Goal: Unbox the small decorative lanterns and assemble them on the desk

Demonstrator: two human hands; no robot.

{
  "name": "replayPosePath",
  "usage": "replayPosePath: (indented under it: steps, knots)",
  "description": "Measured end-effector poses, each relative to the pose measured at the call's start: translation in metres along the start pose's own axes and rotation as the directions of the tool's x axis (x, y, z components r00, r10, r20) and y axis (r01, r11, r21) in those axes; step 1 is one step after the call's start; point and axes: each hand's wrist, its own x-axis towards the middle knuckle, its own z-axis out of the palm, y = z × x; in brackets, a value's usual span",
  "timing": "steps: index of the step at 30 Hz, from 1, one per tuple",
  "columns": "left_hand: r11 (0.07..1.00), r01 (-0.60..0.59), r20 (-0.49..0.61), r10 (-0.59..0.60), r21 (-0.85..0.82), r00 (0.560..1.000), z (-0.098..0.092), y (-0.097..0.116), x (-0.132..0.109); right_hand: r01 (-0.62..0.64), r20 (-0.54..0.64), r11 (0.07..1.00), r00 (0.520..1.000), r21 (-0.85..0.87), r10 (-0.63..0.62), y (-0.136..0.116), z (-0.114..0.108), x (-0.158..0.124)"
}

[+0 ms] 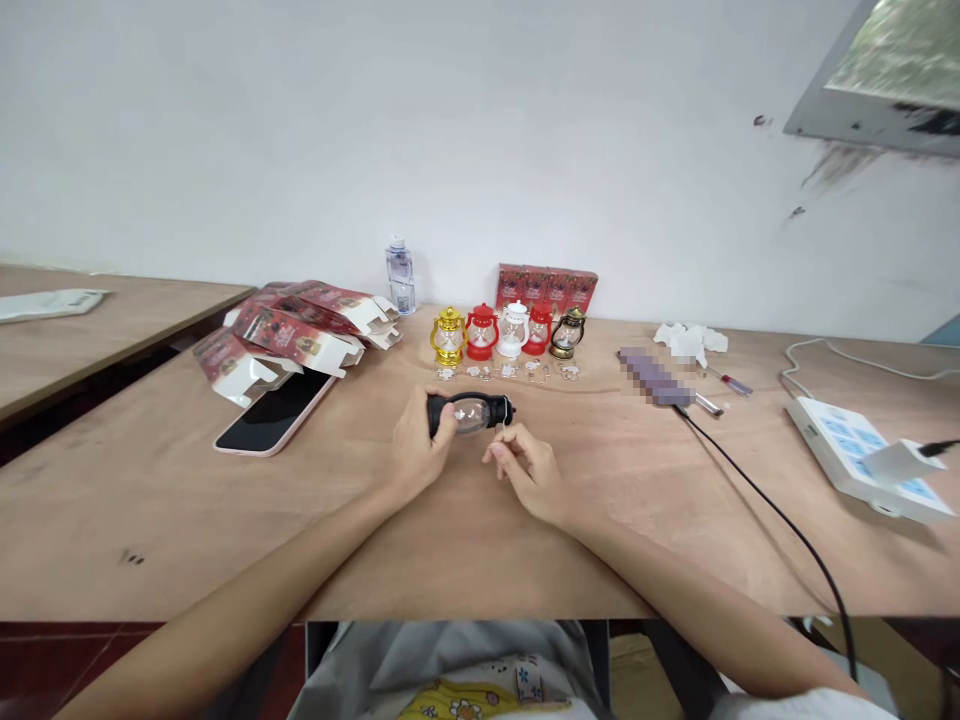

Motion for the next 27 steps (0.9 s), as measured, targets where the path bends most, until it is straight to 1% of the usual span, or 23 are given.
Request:
replayPosePath:
  steps: [2,3,5,6,7,8,11,13,15,18,20,24,27]
  knots:
    - [0.995,0.043,-0.033,-0.046,-0.093,0.998,-0.003,-0.004,0.008,-0.045,-0.124,0.993,0.991,0.11,0.058,0.003,-0.004,0.004]
    - [0.986,0.063,-0.035,-0.069,-0.157,0.997,-0.004,-0.007,0.013,-0.068,-0.196,0.983,0.975,0.171,0.102,0.006,-0.007,0.007]
    - [0.951,0.111,-0.002,-0.117,-0.289,0.993,-0.006,-0.012,0.019,-0.115,-0.319,0.956,0.926,0.27,0.201,0.012,-0.012,0.014]
    - [0.927,0.141,0.033,-0.138,-0.346,0.99,-0.006,-0.014,0.021,-0.142,-0.348,0.945,0.905,0.294,0.244,0.016,-0.014,0.017]
    - [0.904,0.174,0.074,-0.158,-0.39,0.985,-0.005,-0.015,0.021,-0.173,-0.355,0.938,0.892,0.301,0.279,0.02,-0.016,0.019]
    - [0.884,0.205,0.116,-0.172,-0.42,0.978,-0.004,-0.017,0.021,-0.208,-0.34,0.934,0.89,0.292,0.304,0.023,-0.017,0.021]
    - [0.858,0.247,0.206,-0.17,-0.45,0.964,0.002,-0.019,0.015,-0.29,-0.197,0.93,0.921,0.225,0.335,0.033,-0.015,0.021]
    - [0.864,0.237,0.209,-0.157,-0.444,0.965,0.006,-0.021,0.011,-0.303,-0.114,0.928,0.936,0.215,0.332,0.037,-0.013,0.02]
    - [0.873,0.223,0.194,-0.151,-0.434,0.969,0.008,-0.023,0.009,-0.287,-0.082,0.93,0.946,0.228,0.312,0.038,-0.012,0.019]
    - [0.878,0.207,0.136,-0.163,-0.431,0.977,0.009,-0.026,0.009,-0.242,-0.092,0.946,0.959,0.216,0.266,0.035,-0.013,0.018]
    - [0.872,0.228,0.097,-0.207,-0.434,0.974,0.009,-0.028,0.01,-0.21,-0.108,0.957,0.966,0.201,0.235,0.03,-0.014,0.019]
    - [0.82,0.325,0.087,-0.323,-0.472,0.942,0.009,-0.03,0.014,-0.191,-0.124,0.954,0.967,0.232,0.224,0.023,-0.013,0.02]
    - [0.774,0.346,0.036,-0.388,-0.53,0.921,0.008,-0.031,0.023,-0.194,-0.203,0.931,0.943,0.308,0.263,0.029,-0.011,0.021]
